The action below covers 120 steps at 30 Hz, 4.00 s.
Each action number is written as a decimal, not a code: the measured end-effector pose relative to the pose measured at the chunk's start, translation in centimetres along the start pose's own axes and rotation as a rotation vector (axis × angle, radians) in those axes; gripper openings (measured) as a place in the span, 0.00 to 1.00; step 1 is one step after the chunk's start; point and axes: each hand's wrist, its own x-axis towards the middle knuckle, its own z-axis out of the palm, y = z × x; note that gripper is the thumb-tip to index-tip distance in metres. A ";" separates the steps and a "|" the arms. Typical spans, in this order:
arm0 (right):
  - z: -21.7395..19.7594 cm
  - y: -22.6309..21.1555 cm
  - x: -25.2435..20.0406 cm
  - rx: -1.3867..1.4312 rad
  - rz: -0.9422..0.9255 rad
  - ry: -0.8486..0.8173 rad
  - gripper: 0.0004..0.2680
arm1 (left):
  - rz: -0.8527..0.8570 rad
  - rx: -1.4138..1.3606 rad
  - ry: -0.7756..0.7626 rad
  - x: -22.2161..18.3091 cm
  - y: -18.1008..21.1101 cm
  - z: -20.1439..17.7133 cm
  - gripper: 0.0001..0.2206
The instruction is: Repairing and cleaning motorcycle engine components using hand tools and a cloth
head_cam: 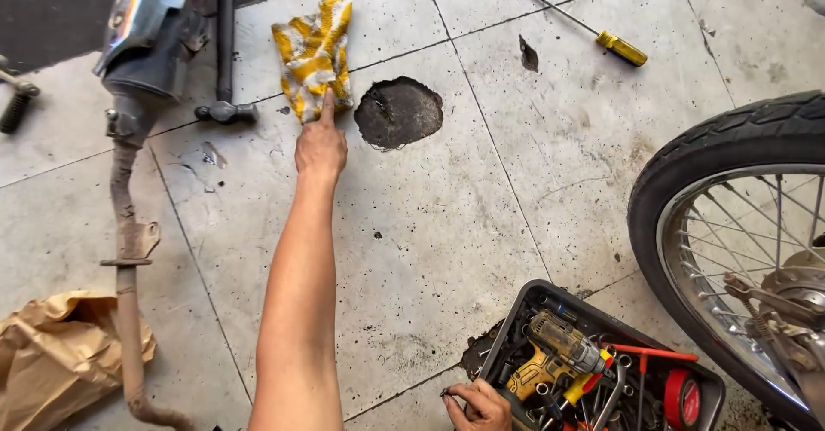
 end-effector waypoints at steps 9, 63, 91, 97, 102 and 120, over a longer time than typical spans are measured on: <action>0.0 0.7 -0.1 0.081 -0.036 0.026 0.07 | 0.071 -0.004 0.125 -4.5 -0.3 1.2 0.10; 8.6 -9.1 0.3 0.578 0.765 0.342 0.07 | -0.514 -0.648 0.130 -41.2 -17.8 1.9 0.07; 11.6 -13.9 3.5 -0.172 -0.152 -0.412 0.06 | -0.078 -0.372 -0.039 -40.1 -17.8 4.8 0.17; 13.7 -16.3 2.6 -0.418 -0.257 -0.673 0.12 | -0.144 -0.873 -0.089 -43.6 -16.9 5.6 0.19; 16.1 -12.6 2.3 -0.397 -0.379 -0.558 0.14 | -0.346 -1.130 -0.243 -44.7 -18.0 6.7 0.29; 8.7 -19.6 -3.3 0.753 0.173 -0.285 0.17 | -0.281 -1.876 -0.648 -48.9 -10.1 2.2 0.54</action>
